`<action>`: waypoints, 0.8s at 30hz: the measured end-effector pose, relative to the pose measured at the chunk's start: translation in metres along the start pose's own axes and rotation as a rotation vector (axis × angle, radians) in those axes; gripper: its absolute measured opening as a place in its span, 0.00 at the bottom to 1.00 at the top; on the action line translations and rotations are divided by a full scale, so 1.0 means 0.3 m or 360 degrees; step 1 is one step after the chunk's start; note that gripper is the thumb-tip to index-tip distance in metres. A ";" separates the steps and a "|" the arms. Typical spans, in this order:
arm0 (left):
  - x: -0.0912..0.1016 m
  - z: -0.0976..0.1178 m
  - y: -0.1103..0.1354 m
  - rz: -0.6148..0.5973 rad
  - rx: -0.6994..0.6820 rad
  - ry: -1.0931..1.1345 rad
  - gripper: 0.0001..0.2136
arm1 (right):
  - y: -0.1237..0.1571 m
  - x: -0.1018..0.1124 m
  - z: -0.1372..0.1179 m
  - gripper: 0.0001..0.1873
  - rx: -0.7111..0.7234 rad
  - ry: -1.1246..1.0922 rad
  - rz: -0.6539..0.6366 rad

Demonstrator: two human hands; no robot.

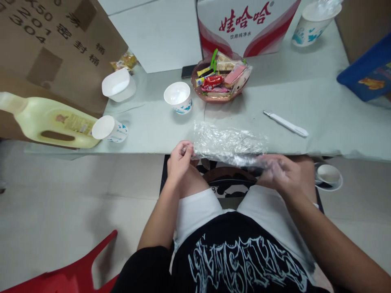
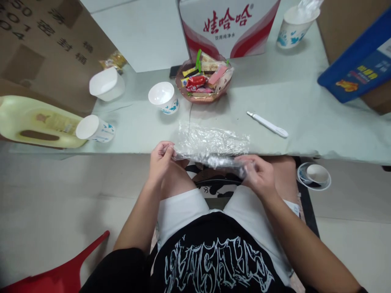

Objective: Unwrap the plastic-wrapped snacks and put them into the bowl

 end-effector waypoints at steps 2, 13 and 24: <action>-0.012 -0.003 -0.015 0.0023 -0.0002 0.0117 0.09 | -0.021 -0.019 0.041 0.16 -0.0357 -0.0212 0.0176; -0.025 0.010 -0.211 0.0098 -0.0071 -0.0505 0.05 | -0.012 -0.051 0.118 0.17 -0.0622 -0.0108 0.0309; -0.083 -0.019 -0.277 -0.0073 -0.0347 -0.0857 0.17 | 0.038 -0.080 0.279 0.32 -0.0625 -0.0093 0.0312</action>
Point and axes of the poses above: each hand's wrist, its own y-axis away from the middle knuckle, its own x-axis out of the back of the hand, z = x × y, the point moved 6 cm from there along -y, towards the middle knuckle, and after that the axes turned 6 degrees about -x, right-handed, at the moved point
